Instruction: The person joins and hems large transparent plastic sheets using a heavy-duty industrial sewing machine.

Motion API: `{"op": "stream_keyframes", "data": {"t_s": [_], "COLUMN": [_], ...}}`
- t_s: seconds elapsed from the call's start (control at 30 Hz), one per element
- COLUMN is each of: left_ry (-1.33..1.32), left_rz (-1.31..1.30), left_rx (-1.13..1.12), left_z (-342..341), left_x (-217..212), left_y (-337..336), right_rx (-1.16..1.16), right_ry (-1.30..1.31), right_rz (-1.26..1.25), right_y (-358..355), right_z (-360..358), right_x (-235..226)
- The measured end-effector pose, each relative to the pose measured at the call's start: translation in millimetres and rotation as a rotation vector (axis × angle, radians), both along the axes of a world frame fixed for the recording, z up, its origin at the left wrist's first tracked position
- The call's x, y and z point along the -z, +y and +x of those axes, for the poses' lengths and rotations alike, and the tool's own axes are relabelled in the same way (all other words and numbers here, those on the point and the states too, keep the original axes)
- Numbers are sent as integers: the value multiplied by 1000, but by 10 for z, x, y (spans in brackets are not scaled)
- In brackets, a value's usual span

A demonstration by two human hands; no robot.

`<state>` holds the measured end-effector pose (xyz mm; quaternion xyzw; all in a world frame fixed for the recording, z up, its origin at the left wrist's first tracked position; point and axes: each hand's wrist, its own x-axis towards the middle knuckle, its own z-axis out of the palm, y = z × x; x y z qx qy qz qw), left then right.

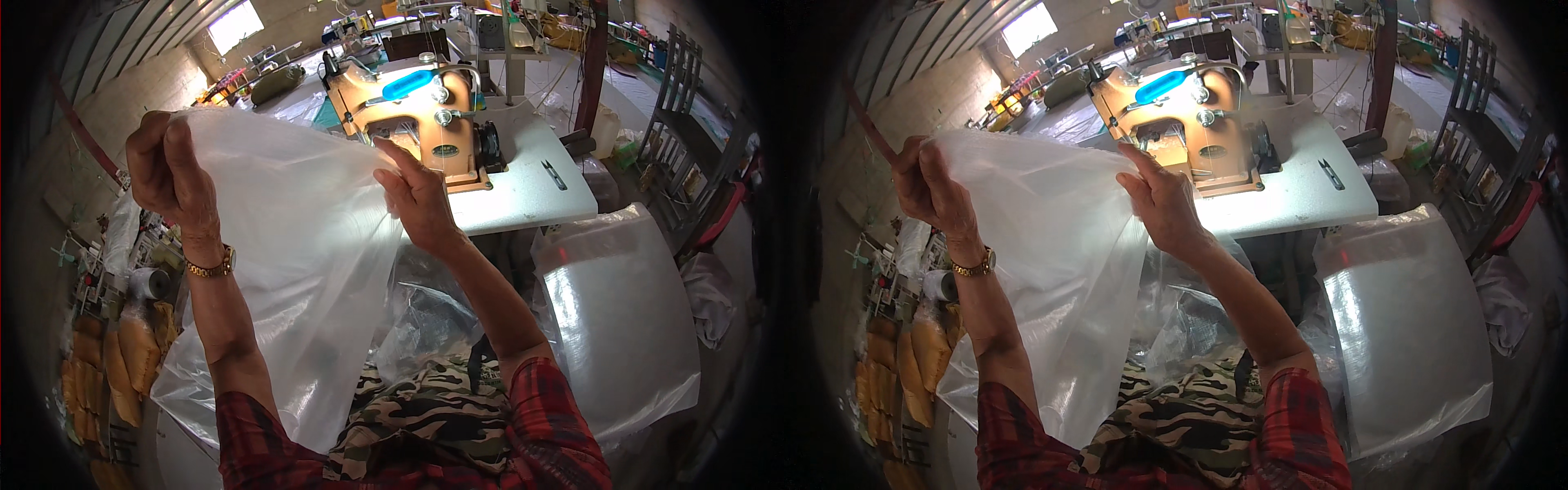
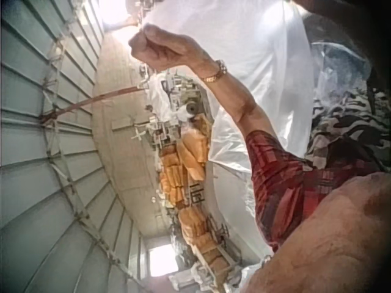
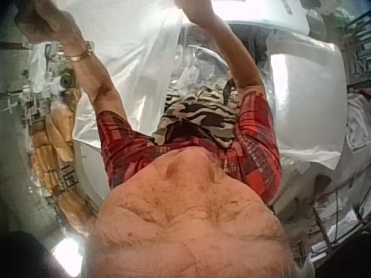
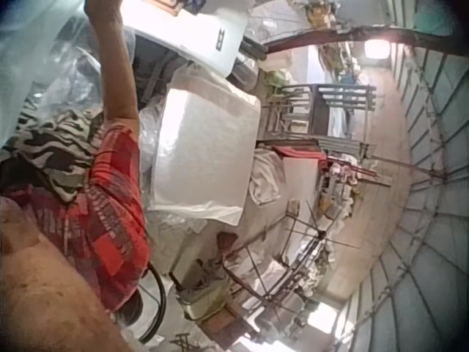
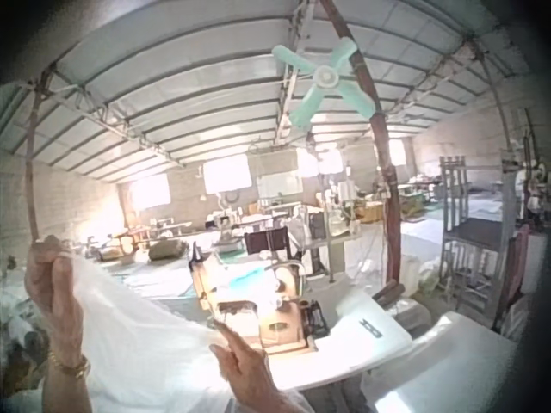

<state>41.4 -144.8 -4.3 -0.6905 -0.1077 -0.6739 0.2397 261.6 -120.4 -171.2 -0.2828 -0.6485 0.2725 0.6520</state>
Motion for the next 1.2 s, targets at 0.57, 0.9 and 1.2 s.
{"op": "stream_keyframes", "data": {"t_s": [0.57, 0.9, 1.2], "left_ry": [296, 364, 408], "left_rz": [-688, -1230, -1140], "left_rx": [-68, 80, 87], "left_z": [198, 574, 778], "left_x": [767, 2429, 2177], "left_y": [495, 609, 471], "right_rx": [-729, -435, -341], "right_ry": [-32, -235, -88], "right_rz": [-370, -851, -546], "right_y": [-854, -1173, -239], "right_z": [140, 403, 314], "right_x": [1012, 2471, 1650]}}
